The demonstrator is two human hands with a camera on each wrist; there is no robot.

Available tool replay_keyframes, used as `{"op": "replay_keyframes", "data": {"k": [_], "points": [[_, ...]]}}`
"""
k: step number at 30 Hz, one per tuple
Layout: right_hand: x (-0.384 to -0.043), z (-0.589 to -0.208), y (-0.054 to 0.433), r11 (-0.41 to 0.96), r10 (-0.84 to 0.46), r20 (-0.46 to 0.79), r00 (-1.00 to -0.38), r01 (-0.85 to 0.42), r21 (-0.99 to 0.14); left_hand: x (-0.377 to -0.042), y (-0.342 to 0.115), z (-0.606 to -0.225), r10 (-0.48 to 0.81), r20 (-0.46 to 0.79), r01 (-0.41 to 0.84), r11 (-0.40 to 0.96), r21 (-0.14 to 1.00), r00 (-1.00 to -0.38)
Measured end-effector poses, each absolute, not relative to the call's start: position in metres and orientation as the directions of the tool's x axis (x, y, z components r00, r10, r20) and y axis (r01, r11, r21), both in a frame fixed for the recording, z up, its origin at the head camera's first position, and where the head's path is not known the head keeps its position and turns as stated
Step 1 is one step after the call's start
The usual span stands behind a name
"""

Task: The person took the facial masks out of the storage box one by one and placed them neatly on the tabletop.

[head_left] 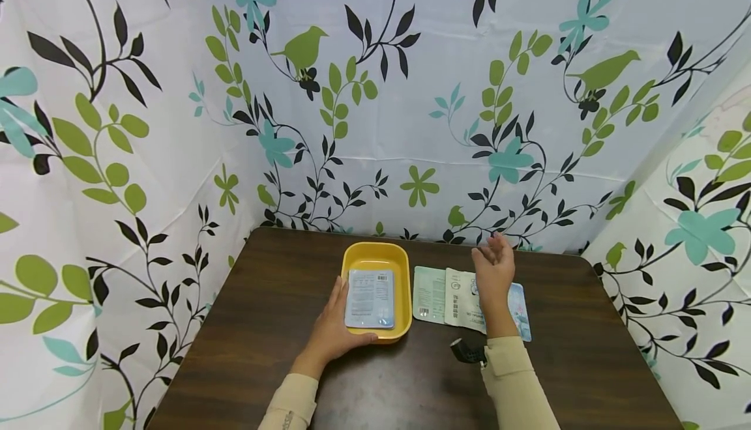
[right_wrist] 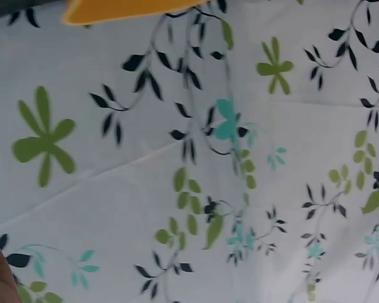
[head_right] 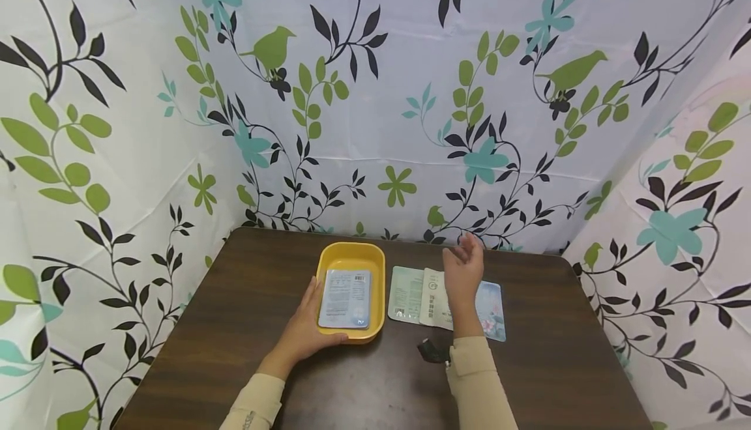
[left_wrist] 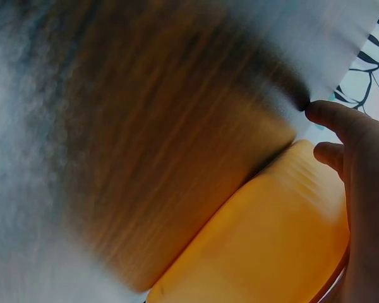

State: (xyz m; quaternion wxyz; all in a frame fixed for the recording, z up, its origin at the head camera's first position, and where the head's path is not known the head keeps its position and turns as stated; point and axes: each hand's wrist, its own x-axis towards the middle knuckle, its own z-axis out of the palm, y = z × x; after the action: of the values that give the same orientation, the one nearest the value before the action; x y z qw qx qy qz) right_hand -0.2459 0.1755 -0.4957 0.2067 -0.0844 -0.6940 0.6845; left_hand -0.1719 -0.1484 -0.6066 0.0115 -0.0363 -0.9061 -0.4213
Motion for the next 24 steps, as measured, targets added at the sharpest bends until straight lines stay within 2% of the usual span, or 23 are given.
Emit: {"op": "replay_keyframes", "data": {"k": [10, 18, 24], "points": [[-0.245, -0.497, 0.109, -0.029, 0.245, 0.177, -0.953, -0.189, -0.981, -0.174, -0.149, -0.61, 0.063, 0.091, 0.11, 0.658, 0.745, -0.994], [-0.239, -0.523, 0.059, -0.013, 0.17, 0.146, -0.975, -0.15, -0.989, -0.176, -0.149, -0.609, 0.062, 0.08, 0.101, 0.646, 0.757, -0.995], [-0.233, -0.552, 0.033, 0.006, 0.13, 0.072, -0.989, -0.072, -0.997, -0.175, -0.15, -0.61, 0.065, 0.083, 0.105, 0.668, 0.737, -0.994]]}}
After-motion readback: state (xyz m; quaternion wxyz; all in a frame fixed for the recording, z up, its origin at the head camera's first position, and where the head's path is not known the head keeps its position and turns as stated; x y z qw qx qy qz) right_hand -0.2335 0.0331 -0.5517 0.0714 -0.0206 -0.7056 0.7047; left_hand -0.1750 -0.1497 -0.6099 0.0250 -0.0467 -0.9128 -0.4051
